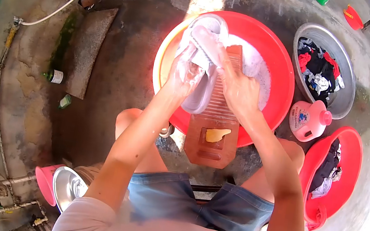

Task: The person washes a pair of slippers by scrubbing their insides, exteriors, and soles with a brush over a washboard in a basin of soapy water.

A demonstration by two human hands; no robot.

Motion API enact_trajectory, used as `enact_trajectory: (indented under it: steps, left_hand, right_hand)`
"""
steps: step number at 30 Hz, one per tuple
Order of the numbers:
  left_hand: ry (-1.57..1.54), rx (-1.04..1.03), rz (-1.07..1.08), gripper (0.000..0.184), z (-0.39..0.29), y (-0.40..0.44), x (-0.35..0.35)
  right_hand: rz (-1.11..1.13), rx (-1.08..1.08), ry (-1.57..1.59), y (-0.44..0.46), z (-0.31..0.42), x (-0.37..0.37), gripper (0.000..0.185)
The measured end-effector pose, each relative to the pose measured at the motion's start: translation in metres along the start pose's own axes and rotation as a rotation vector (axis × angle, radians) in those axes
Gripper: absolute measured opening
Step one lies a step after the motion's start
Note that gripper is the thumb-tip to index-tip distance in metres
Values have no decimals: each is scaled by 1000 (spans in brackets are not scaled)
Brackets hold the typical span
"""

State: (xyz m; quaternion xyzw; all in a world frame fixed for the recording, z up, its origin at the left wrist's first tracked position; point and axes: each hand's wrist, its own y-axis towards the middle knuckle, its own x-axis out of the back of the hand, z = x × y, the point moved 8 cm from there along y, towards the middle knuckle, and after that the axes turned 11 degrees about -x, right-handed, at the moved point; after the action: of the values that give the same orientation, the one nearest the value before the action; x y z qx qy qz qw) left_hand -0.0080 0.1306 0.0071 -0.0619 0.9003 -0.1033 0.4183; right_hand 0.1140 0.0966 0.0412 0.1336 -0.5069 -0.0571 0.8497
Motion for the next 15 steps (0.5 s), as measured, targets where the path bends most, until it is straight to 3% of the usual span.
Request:
enact_trajectory:
  steps: [1, 2, 5, 8, 12, 13, 15]
  left_hand:
    - [70, 5, 14, 39, -6, 6, 12]
    - [-191, 126, 165, 43, -1, 8, 6]
    - [-36, -39, 72, 54, 1, -3, -5]
    - [-202, 62, 139, 54, -17, 5, -7]
    - [-65, -21, 152, 72, -2, -1, -14]
    - [8, -50, 94, 80, -2, -5, -14]
    - [-91, 39, 173, 80, -9, -2, -11]
  right_hand:
    - [63, 58, 38, -17, 13, -7, 59]
    - [62, 117, 21, -23, 22, -8, 61]
    - [-92, 13, -5, 17, -4, 8, 60]
    - [56, -95, -59, 2, -17, 0, 60]
    - [-41, 93, -55, 3, 13, 2, 56]
    - [-55, 33, -35, 15, 1, 8, 53]
    - [20, -13, -60, 6, -5, 8, 53]
